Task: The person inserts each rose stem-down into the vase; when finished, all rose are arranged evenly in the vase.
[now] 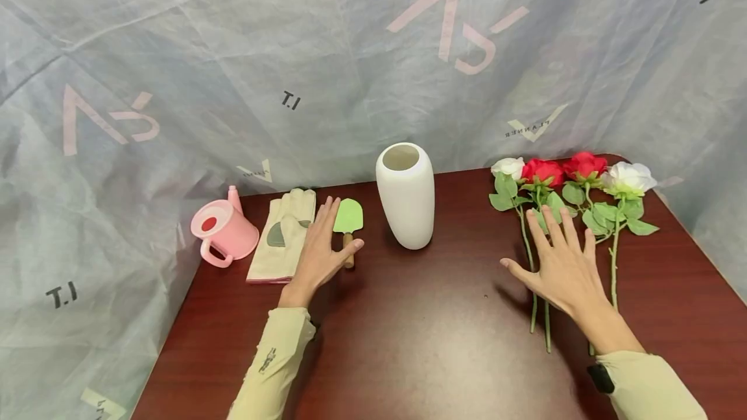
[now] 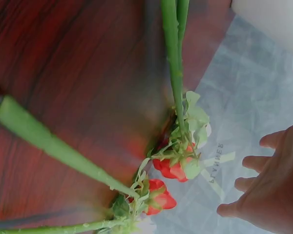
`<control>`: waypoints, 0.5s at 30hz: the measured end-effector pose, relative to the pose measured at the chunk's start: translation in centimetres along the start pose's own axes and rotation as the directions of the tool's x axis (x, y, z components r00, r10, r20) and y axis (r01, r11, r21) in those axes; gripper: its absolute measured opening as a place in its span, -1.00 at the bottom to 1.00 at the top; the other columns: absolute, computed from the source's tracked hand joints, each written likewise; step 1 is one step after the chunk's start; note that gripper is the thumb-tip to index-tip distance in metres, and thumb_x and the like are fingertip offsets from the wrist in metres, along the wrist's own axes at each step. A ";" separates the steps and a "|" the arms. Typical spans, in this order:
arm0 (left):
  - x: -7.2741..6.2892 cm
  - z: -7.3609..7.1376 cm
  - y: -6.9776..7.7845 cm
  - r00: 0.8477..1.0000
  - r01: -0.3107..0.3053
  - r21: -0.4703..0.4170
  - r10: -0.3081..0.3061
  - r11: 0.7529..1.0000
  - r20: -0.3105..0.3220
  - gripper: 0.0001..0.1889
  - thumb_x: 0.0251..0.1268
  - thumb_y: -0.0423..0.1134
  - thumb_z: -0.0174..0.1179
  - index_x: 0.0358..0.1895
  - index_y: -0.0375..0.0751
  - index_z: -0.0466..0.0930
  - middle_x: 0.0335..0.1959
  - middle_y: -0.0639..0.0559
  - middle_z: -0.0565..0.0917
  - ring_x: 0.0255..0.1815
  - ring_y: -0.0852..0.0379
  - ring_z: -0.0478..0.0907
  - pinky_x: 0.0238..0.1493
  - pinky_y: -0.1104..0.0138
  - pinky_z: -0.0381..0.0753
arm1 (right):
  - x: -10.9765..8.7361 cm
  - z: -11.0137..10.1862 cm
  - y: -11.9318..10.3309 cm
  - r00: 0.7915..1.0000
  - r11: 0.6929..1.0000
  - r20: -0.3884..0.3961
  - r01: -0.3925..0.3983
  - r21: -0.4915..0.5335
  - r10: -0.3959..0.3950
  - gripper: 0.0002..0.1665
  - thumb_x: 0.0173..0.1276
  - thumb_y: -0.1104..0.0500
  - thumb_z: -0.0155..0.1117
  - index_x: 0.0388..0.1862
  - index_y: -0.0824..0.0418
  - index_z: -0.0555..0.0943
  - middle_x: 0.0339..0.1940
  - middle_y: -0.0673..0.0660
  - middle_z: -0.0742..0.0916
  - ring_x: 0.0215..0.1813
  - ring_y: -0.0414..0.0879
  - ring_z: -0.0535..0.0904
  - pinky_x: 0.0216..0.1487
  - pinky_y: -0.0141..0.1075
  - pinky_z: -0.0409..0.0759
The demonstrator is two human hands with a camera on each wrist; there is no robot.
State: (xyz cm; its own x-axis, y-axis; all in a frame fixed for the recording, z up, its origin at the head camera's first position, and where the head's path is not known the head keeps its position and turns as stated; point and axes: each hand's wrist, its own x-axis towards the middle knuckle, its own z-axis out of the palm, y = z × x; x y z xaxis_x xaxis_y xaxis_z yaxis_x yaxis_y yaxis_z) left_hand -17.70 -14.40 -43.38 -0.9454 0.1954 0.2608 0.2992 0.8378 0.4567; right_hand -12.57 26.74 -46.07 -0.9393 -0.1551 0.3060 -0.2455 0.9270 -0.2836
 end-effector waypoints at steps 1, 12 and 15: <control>0.2 0.0 0.2 1.000 -0.002 -0.008 0.002 1.000 0.007 0.00 0.02 0.51 -0.06 0.49 0.18 -0.21 0.48 0.23 -0.21 0.46 0.20 -0.29 0.34 -0.07 -0.10 | 0.0 0.0 0.1 1.000 1.000 0.000 -0.006 0.001 0.006 0.16 0.10 -0.33 0.22 0.52 0.09 -0.07 0.47 0.28 0.07 0.47 0.11 -0.36 0.21 0.36 -0.36; 2.0 -0.2 2.4 0.998 -0.058 -0.127 0.061 0.990 0.024 0.04 -0.02 0.51 0.00 0.49 0.18 -0.23 0.48 0.26 -0.22 0.45 0.27 -0.30 0.37 0.04 -0.13 | -0.2 -0.3 1.7 0.998 0.997 -0.005 -0.055 0.053 0.055 0.15 0.13 -0.29 0.23 0.51 0.19 -0.07 0.47 0.32 0.02 0.46 0.19 -0.36 0.18 0.39 -0.38; 2.5 -0.3 2.8 0.997 -0.073 -0.151 0.076 0.986 0.020 0.05 -0.05 0.53 0.00 0.49 0.19 -0.21 0.48 0.29 -0.21 0.45 0.29 -0.29 0.37 0.04 -0.08 | -0.5 -0.5 2.2 0.997 0.994 -0.003 -0.071 0.087 0.072 0.13 0.16 -0.25 0.22 0.50 0.20 -0.09 0.45 0.37 0.02 0.46 0.20 -0.36 0.22 0.30 -0.48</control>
State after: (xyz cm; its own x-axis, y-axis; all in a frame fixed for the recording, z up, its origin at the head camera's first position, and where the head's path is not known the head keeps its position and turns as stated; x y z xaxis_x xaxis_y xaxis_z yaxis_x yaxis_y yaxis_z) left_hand -19.17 -11.70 -41.15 -0.9221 0.2689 0.2782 0.3831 0.7346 0.5600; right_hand -12.51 29.02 -46.36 -0.9537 -0.0867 0.2878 -0.1976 0.9024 -0.3829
